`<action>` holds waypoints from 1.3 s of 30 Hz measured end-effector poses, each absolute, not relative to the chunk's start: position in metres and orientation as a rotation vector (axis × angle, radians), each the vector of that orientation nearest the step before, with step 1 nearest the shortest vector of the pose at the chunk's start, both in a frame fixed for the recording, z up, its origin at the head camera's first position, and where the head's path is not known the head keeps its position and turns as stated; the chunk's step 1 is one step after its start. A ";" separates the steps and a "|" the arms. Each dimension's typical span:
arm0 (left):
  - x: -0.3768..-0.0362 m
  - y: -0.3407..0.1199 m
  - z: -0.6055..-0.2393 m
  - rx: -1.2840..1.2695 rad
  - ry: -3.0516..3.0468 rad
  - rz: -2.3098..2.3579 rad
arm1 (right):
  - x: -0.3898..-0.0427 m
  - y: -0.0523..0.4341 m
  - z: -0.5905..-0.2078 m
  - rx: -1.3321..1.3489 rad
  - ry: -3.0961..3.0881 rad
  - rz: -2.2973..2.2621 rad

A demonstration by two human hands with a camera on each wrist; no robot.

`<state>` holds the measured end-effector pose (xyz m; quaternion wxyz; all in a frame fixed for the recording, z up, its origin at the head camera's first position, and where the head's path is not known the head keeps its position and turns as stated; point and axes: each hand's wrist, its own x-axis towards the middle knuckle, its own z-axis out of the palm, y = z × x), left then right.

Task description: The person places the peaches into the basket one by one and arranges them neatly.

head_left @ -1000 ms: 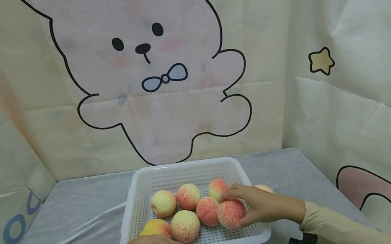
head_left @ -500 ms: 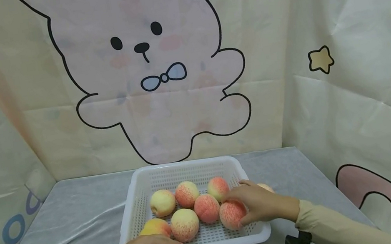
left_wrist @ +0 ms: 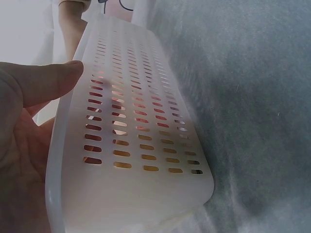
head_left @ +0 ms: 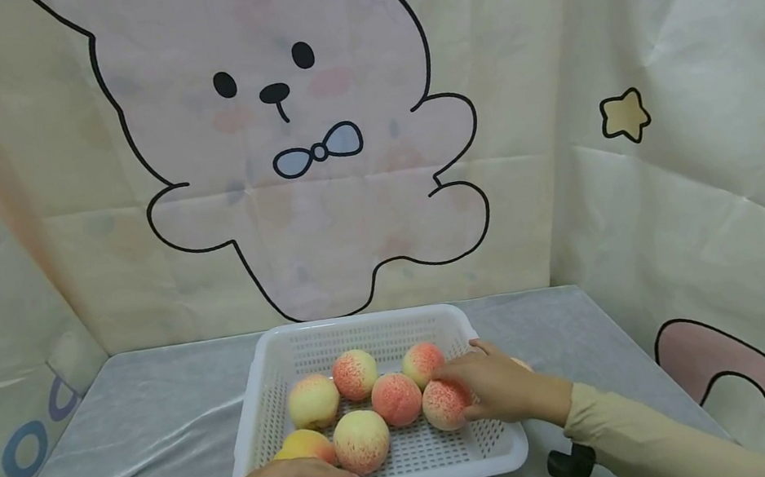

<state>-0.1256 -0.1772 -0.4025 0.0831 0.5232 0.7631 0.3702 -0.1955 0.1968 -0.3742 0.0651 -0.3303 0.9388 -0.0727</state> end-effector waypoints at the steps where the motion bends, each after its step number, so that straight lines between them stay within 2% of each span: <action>1: -0.126 -0.177 -0.402 1.558 2.278 1.105 | -0.196 0.197 -0.374 -0.999 2.829 -0.204; 29: -0.126 -0.178 -0.404 1.569 2.277 1.108 | -0.194 0.195 -0.373 -0.986 2.787 -0.146; 39: -0.126 -0.177 -0.403 1.544 2.271 1.102 | -0.194 0.207 -0.369 -1.036 2.866 -0.383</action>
